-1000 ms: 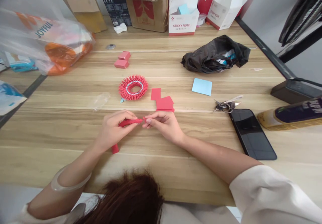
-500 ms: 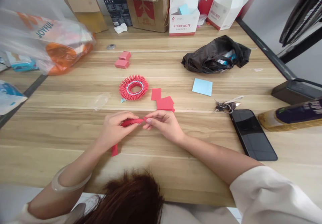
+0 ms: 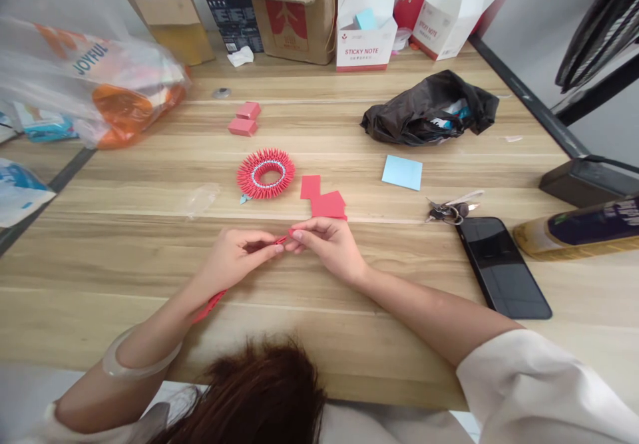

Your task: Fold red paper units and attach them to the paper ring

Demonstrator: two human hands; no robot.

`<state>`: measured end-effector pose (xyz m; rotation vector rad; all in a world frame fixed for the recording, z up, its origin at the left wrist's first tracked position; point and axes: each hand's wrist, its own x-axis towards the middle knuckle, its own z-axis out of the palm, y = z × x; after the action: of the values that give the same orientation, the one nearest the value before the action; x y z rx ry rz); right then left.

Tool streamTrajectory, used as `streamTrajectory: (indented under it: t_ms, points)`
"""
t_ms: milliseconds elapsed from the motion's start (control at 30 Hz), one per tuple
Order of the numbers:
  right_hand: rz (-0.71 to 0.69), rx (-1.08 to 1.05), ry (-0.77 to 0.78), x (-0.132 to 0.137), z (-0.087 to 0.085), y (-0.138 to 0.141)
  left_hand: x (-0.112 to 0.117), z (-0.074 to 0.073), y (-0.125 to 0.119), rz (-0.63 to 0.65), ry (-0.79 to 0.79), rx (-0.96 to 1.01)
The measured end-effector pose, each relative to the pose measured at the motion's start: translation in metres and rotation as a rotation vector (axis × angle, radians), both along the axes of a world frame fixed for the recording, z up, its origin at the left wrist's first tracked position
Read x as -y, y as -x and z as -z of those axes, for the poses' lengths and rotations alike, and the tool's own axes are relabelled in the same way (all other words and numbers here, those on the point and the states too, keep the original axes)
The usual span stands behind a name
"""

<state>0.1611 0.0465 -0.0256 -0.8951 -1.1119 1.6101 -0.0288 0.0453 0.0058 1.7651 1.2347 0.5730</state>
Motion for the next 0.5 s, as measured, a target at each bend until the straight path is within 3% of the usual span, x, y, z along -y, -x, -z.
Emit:
streamTrajectory:
  t_ms: [100,200,500]
  points:
    - [0.011,0.019,-0.006,-0.0001,-0.0008,-0.0008,0.0,-0.0014,-0.0025,0.004,0.384,0.217]
    - [0.022,0.042,-0.015,0.0,-0.0008,-0.0015,-0.0009,-0.0041,-0.0048,-0.034,0.636,0.364]
    - [0.033,-0.034,0.034,-0.0011,0.0008,-0.0006,-0.0034,-0.007,-0.0033,-0.086,0.923,0.628]
